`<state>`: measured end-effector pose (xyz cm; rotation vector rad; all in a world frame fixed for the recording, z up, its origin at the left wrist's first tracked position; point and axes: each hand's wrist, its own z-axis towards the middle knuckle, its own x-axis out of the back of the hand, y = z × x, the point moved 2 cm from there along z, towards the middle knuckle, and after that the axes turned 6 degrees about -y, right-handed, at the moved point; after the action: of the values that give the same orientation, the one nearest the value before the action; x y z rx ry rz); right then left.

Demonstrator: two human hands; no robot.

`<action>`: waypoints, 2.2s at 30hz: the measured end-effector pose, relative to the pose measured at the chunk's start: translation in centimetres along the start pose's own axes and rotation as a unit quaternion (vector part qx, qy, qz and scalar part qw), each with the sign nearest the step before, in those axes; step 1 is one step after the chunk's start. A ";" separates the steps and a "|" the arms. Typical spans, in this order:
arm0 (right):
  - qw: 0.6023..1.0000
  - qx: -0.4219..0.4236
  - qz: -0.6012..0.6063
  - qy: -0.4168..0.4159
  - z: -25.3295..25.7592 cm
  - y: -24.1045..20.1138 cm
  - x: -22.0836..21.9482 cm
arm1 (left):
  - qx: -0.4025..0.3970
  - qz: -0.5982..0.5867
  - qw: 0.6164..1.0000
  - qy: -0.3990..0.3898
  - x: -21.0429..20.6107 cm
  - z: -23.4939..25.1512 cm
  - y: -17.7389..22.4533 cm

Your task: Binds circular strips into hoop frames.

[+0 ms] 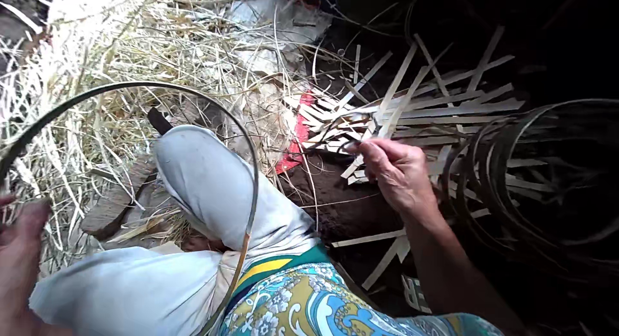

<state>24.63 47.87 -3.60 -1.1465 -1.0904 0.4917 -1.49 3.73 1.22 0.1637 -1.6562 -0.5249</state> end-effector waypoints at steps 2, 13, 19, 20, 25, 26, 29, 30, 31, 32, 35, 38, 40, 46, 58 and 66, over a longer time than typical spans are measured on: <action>0.989 -0.028 0.136 -0.051 0.5 -0.2 -2.0 | 0.002 0.050 0.999 -0.001 -0.1 -0.2 2.0; 0.868 -0.039 0.424 -0.254 4.8 -8.0 -21.5 | -0.031 0.067 0.997 -0.037 -1.3 2.1 9.3; 0.839 -0.064 0.502 -0.201 7.2 -10.3 -24.7 | -0.001 0.075 0.997 -0.017 -1.0 1.6 9.9; 0.832 -0.060 0.516 -0.198 7.4 -10.6 -24.9 | 0.008 0.073 0.997 -0.017 -0.9 1.5 10.0; 0.854 0.042 0.457 -0.246 7.1 -10.6 -26.2 | 0.002 0.043 0.999 -0.004 -0.3 0.8 10.4; 0.855 0.050 0.447 -0.257 6.9 -10.7 -26.6 | -0.003 0.035 0.999 -0.006 -0.2 0.7 10.4; 0.847 0.061 0.455 -0.268 6.5 -11.2 -27.6 | -0.010 0.032 0.999 -0.009 0.1 0.5 10.7; 0.844 0.064 0.456 -0.274 6.4 -11.4 -27.7 | -0.003 0.032 0.999 -0.013 0.3 0.5 10.7; 0.841 0.065 0.455 -0.284 6.3 -11.5 -27.8 | 0.005 0.032 0.999 -0.016 0.5 0.4 10.6; 0.839 0.066 0.453 -0.294 6.2 -11.6 -27.8 | 0.008 0.033 0.999 -0.018 0.6 0.4 10.4; 0.834 0.079 0.442 -0.320 5.8 -11.8 -28.3 | 0.023 0.047 0.998 -0.019 1.1 -0.2 10.0; 0.830 0.110 0.427 -0.342 5.4 -12.6 -28.8 | 0.060 0.082 0.995 0.019 1.9 -1.2 10.0; 0.826 0.130 0.428 -0.344 5.3 -12.6 -27.9 | 0.090 0.104 0.989 0.053 2.3 -1.8 9.2; 0.772 0.080 0.588 -0.228 7.0 -8.9 -18.2 | 0.180 0.088 0.975 0.100 3.2 -3.6 3.2; 0.941 0.070 0.201 -0.265 6.6 -7.9 -15.2 | 0.139 0.059 0.979 0.136 3.2 -3.2 4.5; 0.815 -0.085 0.456 -0.346 2.9 -13.4 -29.2 | 0.005 -0.019 0.998 0.065 3.7 -6.0 3.0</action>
<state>6.74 21.04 -4.12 -1.6935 -1.1369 1.7018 4.32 3.46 6.24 0.2316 -1.5316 -0.5232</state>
